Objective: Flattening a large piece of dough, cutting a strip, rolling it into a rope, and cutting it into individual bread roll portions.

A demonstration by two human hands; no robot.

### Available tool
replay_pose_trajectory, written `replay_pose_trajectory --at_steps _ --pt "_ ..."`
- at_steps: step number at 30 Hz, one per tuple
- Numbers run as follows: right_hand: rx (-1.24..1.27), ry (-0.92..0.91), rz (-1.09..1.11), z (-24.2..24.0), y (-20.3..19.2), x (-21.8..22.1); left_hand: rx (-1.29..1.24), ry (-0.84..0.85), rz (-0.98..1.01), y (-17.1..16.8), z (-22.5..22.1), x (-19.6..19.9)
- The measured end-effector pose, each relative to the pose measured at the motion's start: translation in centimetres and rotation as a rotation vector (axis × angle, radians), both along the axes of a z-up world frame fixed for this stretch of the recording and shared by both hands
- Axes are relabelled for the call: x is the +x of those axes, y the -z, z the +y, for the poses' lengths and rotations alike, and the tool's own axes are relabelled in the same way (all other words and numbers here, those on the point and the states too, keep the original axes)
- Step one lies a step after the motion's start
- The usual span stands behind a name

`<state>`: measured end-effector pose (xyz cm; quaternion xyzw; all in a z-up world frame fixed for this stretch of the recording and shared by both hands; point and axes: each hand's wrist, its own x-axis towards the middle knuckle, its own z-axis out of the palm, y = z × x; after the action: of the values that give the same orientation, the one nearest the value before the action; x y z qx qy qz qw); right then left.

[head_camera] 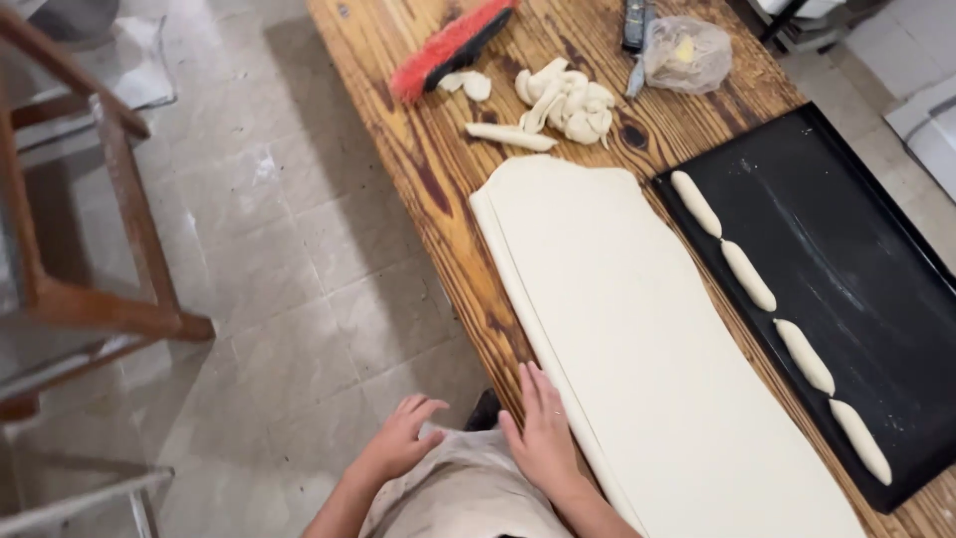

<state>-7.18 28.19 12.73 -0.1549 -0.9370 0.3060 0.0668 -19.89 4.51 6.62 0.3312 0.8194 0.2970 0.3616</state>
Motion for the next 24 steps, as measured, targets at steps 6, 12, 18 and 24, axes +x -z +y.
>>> replay_pose_trajectory --at_steps 6,12,18,24 --pt "0.250 -0.022 -0.203 -1.1 1.9 -12.0 0.271 0.149 0.459 -1.0 7.5 -16.4" --pt "0.096 0.324 -0.510 -0.8 1.1 -20.0 0.579 0.476 1.015 0.7 17.3 -30.4" --pt "0.156 0.762 -0.519 1.6 4.1 -22.8 0.557 0.862 0.995 2.3 23.1 -35.2" --pt "0.719 0.820 -0.253 1.8 10.2 -20.5 0.908 0.954 1.062 6.7 27.0 -37.3"
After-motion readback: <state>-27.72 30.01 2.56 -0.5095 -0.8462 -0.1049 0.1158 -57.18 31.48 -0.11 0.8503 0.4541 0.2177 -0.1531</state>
